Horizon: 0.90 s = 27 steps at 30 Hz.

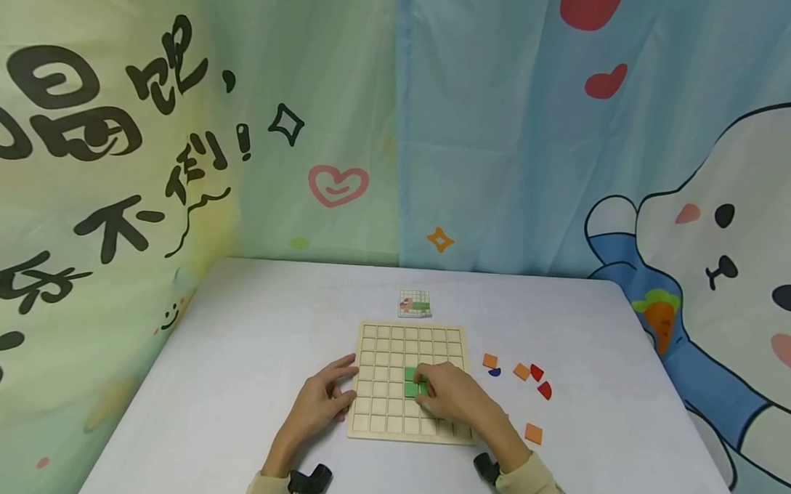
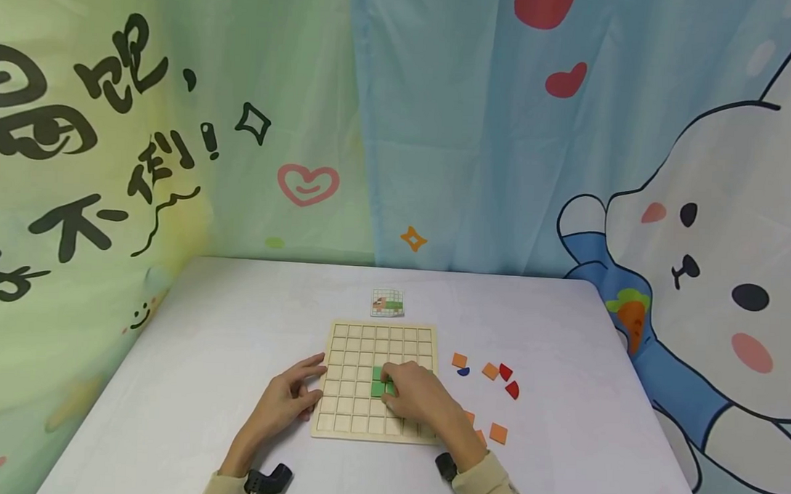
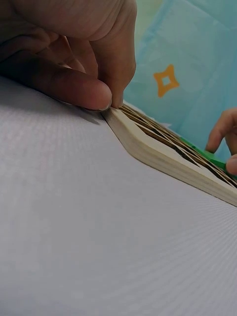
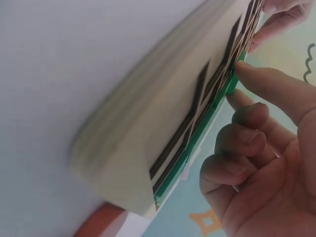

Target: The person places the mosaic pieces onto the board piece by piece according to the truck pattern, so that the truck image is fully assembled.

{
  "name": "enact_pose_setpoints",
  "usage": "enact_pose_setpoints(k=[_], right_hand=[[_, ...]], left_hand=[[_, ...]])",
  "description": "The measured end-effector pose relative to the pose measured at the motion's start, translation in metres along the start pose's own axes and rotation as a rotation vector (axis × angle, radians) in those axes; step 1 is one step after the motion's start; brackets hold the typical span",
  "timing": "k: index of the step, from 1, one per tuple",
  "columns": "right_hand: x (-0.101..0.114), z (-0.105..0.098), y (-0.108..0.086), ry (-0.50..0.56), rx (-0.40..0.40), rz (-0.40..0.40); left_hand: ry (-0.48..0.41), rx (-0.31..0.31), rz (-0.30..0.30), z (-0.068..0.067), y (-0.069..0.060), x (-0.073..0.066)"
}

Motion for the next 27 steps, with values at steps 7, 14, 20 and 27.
enact_pose_setpoints(k=[7, 14, 20, 27], right_hand=[[0.001, 0.0, 0.001, 0.009, -0.001, 0.0], [-0.003, -0.007, -0.003, 0.027, -0.028, 0.037], [-0.016, -0.013, -0.009, 0.055, -0.041, 0.075], [-0.039, -0.029, -0.024, 0.084, -0.044, 0.137]], left_hand=[[0.012, -0.004, 0.003, 0.0, 0.0, 0.001], [-0.029, 0.001, 0.011, 0.001, -0.001, 0.001], [-0.035, -0.001, 0.009, 0.001, -0.001, 0.0], [-0.032, -0.002, 0.01, -0.001, -0.001, -0.001]])
Point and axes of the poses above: each hand's wrist, its own y-axis towards the middle knuckle, its own z-axis out of the palm, x = y × z, the point moved 10 cm from there along y, towards the middle knuckle, and after that the axes turned 1 degree about -y, right-handed, at the moved point
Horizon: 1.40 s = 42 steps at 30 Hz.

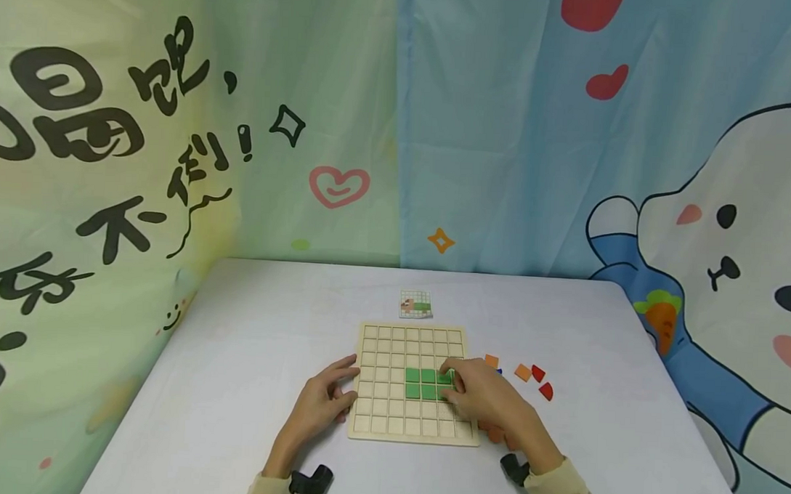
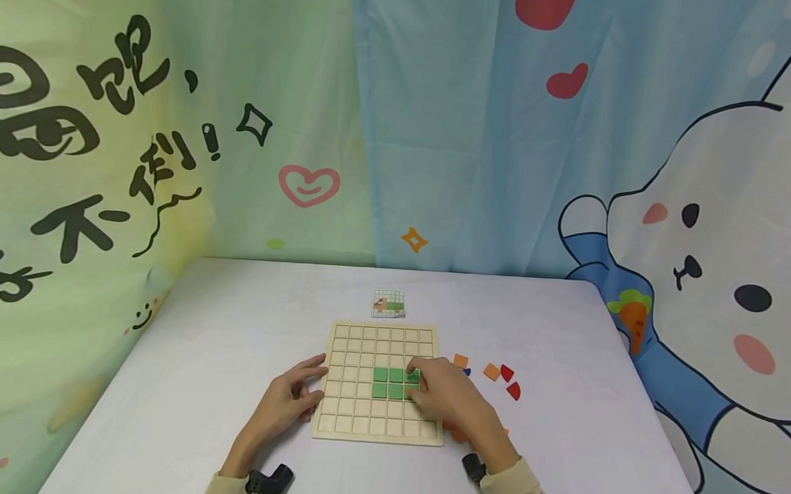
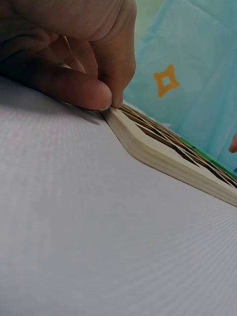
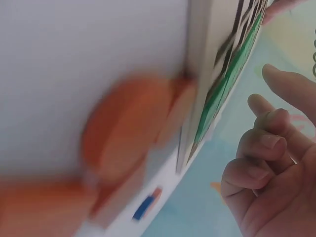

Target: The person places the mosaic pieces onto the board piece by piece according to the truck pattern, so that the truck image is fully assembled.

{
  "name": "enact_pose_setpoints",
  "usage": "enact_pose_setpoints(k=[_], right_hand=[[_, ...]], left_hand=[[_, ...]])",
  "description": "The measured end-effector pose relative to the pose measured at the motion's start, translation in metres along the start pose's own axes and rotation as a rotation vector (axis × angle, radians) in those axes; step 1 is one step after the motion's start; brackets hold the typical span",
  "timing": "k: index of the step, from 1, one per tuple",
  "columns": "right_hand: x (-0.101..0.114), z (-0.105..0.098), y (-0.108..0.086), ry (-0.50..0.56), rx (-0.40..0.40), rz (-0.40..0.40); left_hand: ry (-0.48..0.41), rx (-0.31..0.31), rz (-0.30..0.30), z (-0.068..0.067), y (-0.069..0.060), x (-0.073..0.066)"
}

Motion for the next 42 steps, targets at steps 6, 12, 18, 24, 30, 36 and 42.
enact_pose_setpoints(k=[6, 12, 18, 24, 30, 36, 42], right_hand=[[-0.024, -0.021, -0.005, -0.02, -0.016, 0.04], [-0.05, -0.04, -0.012, -0.05, -0.066, 0.055], [-0.079, -0.05, -0.017, -0.06, -0.082, 0.108], [-0.093, -0.053, -0.013, -0.08, -0.089, 0.117], [-0.097, -0.052, -0.004, -0.1, -0.077, 0.111], [-0.099, -0.046, 0.004, -0.121, -0.056, 0.115], [-0.099, -0.047, 0.01, -0.122, -0.051, 0.12]], left_hand=[[0.004, 0.0, -0.004, -0.001, 0.0, 0.002], [0.006, 0.001, -0.006, -0.001, 0.0, 0.003], [0.008, -0.002, -0.007, -0.002, 0.0, 0.003], [-0.007, -0.004, -0.004, -0.003, 0.0, 0.002], [-0.005, -0.008, -0.006, -0.003, 0.0, 0.003], [0.02, -0.008, -0.011, -0.002, 0.001, 0.003], [0.034, -0.003, 0.0, 0.0, 0.001, 0.003]])
Point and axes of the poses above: each hand's wrist, its own y-axis towards the middle knuckle, its own z-axis out of the palm, x = y × z, the point moved 10 cm from there along y, towards the middle knuckle, and after that the axes turned 1 degree about -y, right-handed, at the moved point
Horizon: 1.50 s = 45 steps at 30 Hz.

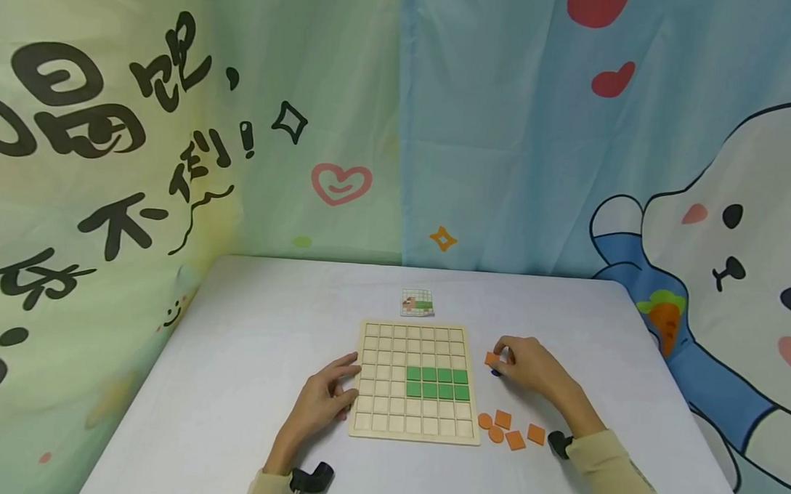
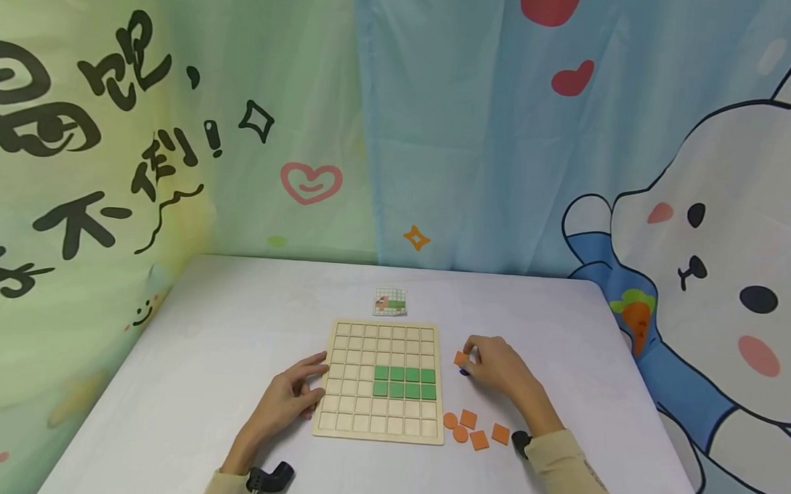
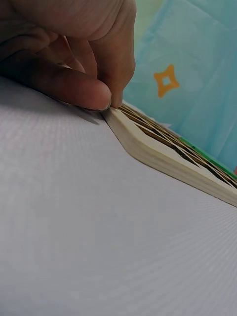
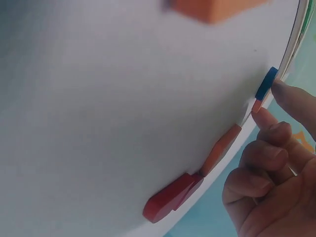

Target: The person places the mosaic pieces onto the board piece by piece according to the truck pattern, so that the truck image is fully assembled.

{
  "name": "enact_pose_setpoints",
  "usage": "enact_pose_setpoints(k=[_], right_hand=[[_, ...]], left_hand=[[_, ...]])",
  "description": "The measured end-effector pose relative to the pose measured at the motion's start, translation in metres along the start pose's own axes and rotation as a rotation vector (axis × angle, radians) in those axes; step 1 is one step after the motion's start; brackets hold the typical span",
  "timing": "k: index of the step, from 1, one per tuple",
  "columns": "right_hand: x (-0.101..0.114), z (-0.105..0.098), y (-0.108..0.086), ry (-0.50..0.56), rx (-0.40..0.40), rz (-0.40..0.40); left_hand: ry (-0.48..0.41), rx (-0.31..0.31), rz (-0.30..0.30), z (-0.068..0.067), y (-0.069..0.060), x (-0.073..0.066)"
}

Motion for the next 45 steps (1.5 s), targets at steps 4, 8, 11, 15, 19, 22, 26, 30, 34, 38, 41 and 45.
enact_pose_setpoints(k=[4, 8, 11, 15, 19, 22, 26, 30, 34, 38, 41, 45], right_hand=[[-0.003, 0.0, 0.004, -0.005, 0.007, 0.02], [-0.009, 0.0, 0.004, -0.008, 0.018, 0.042], [-0.012, -0.001, 0.002, 0.002, 0.023, 0.048], [-0.014, -0.002, -0.001, 0.014, 0.027, 0.039], [-0.014, -0.002, -0.003, 0.013, 0.035, 0.028], [-0.015, -0.002, -0.002, 0.012, 0.039, 0.034], [-0.015, -0.002, -0.001, 0.015, 0.037, 0.037], [-0.015, -0.002, -0.001, 0.01, 0.032, 0.033], [-0.015, -0.002, 0.0, 0.001, 0.029, 0.031], [-0.016, -0.002, 0.001, -0.006, 0.027, 0.024], [-0.017, -0.003, 0.001, -0.01, 0.025, 0.021], [-0.018, -0.004, 0.0, -0.018, 0.017, 0.018]], left_hand=[[-0.007, 0.0, 0.01, 0.001, 0.0, 0.0], [-0.016, -0.002, 0.014, 0.002, 0.0, 0.001], [-0.016, -0.003, 0.02, 0.001, 0.0, 0.0], [0.004, -0.004, 0.015, 0.0, 0.0, 0.0], [0.018, -0.003, 0.012, -0.001, 0.0, -0.002], [0.014, -0.002, 0.008, -0.001, 0.0, -0.002], [0.012, -0.002, 0.0, 0.0, 0.0, 0.0], [0.007, -0.004, 0.002, 0.0, 0.0, 0.0], [-0.006, -0.007, 0.003, 0.0, 0.0, 0.0], [-0.009, -0.008, 0.01, 0.0, 0.0, -0.001], [-0.014, -0.009, 0.012, 0.0, 0.0, -0.001], [-0.009, -0.007, 0.014, 0.0, 0.0, -0.001]])
Point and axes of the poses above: each hand's wrist, its own y-axis towards the middle knuckle, its own z-axis out of the palm, x = y × z, the point moved 10 cm from there along y, towards the middle knuckle, and after that the axes turned 1 degree about -y, right-handed, at the moved point
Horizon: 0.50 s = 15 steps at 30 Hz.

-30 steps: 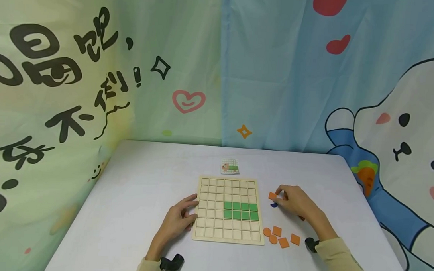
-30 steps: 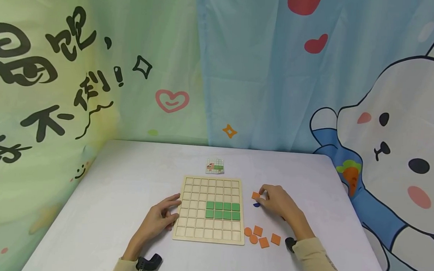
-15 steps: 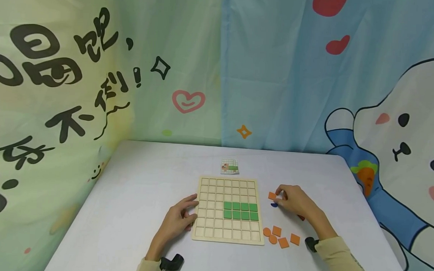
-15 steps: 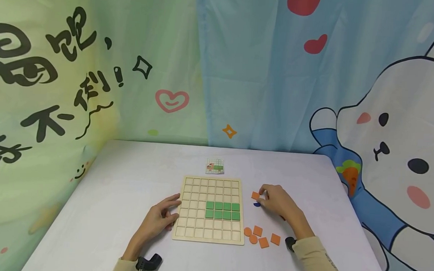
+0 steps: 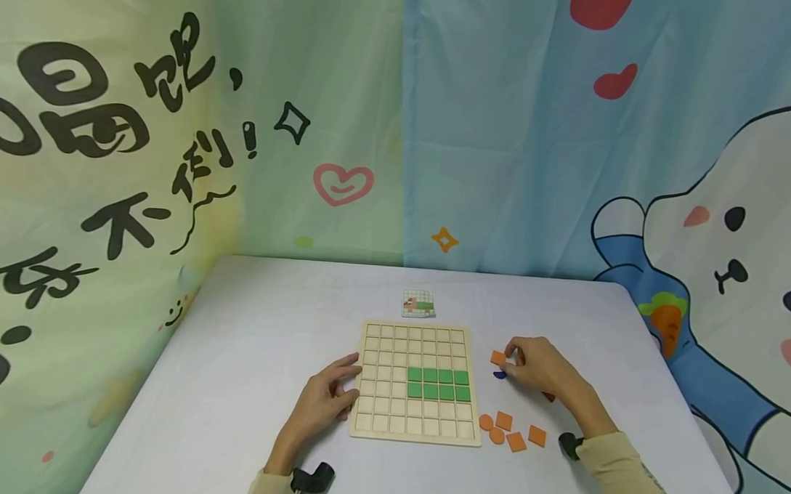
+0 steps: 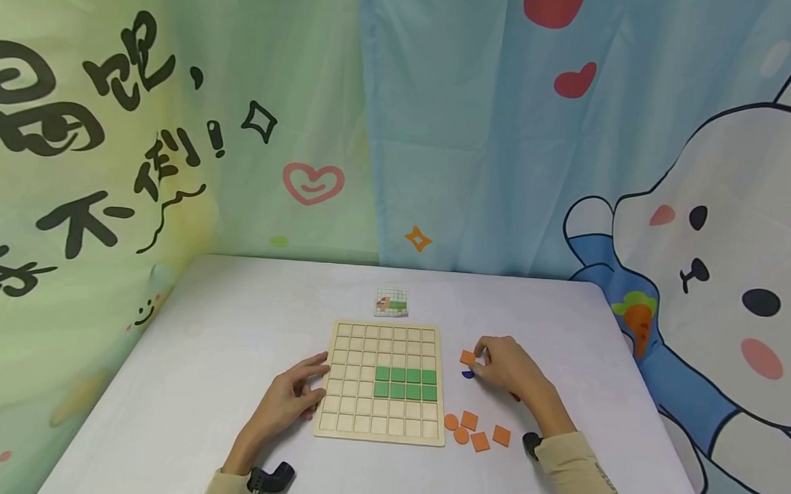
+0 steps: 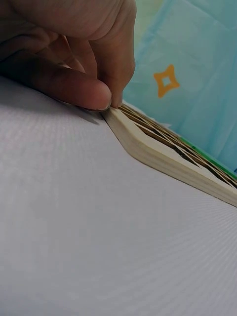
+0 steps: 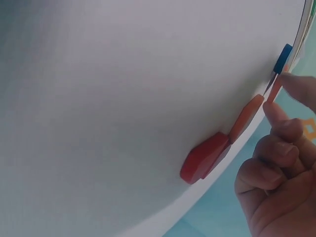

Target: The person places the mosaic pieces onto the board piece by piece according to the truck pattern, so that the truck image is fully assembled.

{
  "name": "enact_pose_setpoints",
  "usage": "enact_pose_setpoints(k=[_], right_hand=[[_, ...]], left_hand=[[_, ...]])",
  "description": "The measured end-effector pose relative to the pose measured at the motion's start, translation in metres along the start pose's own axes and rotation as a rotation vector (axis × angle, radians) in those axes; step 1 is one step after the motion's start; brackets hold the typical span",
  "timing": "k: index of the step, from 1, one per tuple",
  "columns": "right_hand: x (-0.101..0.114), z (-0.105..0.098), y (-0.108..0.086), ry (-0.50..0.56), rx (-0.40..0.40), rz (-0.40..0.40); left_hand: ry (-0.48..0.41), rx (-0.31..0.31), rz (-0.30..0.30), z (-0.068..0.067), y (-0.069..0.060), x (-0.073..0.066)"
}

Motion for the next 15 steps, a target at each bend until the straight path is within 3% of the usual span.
enact_pose_setpoints(k=[8, 15], right_hand=[[0.012, -0.002, 0.0, 0.028, -0.019, -0.035], [0.044, -0.004, -0.003, 0.036, -0.028, -0.117]], left_hand=[[0.017, 0.0, 0.0, 0.0, 0.0, 0.0], [0.03, 0.004, -0.019, 0.001, 0.0, 0.001]])
Point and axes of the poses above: each hand's wrist, its own y-axis towards the middle knuckle, its own z-axis out of the palm, x = y × z, the point moved 10 cm from there along y, towards the middle knuckle, and after that the axes turned 1 degree about -y, right-handed, at the moved point
